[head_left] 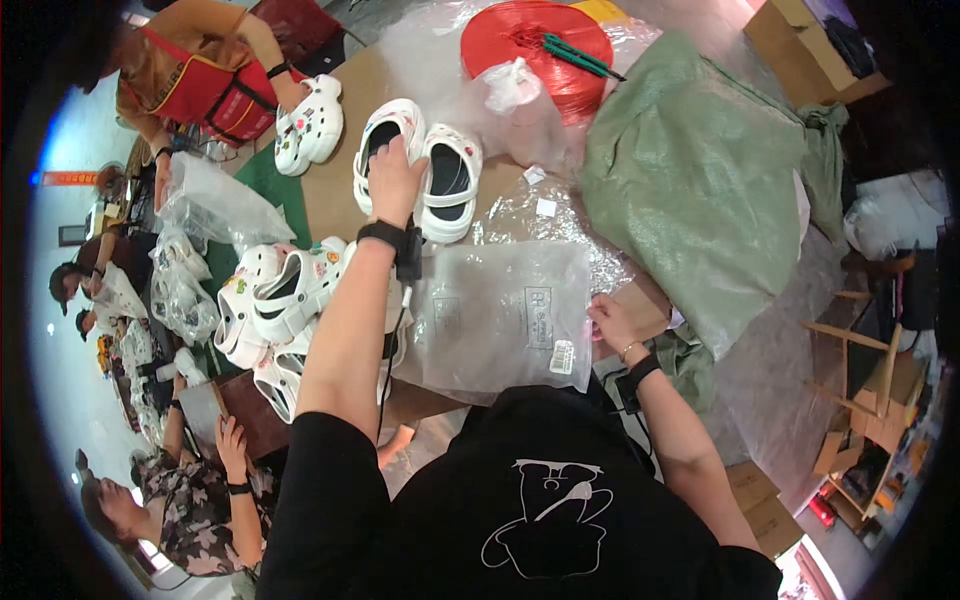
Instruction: Packaging white clogs into plastic bags and placing them in a large sack.
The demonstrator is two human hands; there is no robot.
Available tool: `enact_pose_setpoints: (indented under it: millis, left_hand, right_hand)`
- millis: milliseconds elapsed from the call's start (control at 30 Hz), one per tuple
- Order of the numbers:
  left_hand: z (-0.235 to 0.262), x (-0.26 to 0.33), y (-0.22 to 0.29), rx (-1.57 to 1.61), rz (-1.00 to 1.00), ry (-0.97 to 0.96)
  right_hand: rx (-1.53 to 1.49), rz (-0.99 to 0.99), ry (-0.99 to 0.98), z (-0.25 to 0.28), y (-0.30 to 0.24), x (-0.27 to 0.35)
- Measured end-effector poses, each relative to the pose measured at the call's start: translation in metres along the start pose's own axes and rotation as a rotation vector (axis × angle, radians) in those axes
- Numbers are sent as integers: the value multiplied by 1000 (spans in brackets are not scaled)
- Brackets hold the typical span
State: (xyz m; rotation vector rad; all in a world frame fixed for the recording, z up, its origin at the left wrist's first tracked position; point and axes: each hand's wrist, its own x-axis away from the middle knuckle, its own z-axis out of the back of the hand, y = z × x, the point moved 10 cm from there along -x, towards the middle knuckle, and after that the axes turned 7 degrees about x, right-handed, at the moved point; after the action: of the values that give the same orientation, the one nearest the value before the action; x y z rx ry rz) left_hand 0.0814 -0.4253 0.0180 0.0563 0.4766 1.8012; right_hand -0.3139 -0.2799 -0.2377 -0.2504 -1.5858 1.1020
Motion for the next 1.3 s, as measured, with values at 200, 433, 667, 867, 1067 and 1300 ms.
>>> enact_pose_setpoints:
  millis: [200, 433, 667, 867, 1067, 1300]
  left_hand:
    - [36, 179, 16, 423, 100, 120]
    - [-52, 372, -50, 189, 334, -247]
    - [-66, 385, -96, 340, 347, -251]
    - [-67, 361, -69, 478, 324, -152]
    - [-64, 362, -104, 796, 639, 29]
    - [28, 338, -118, 367, 464, 244]
  right_hand:
    - [39, 20, 82, 15, -2, 2]
    - [232, 178, 211, 30, -45, 2]
    - [521, 219, 413, 75, 1, -6]
    - [399, 213, 399, 98, 33, -3]
    - [-54, 52, 352, 40, 9, 19]
    - [213, -70, 50, -15, 26, 24]
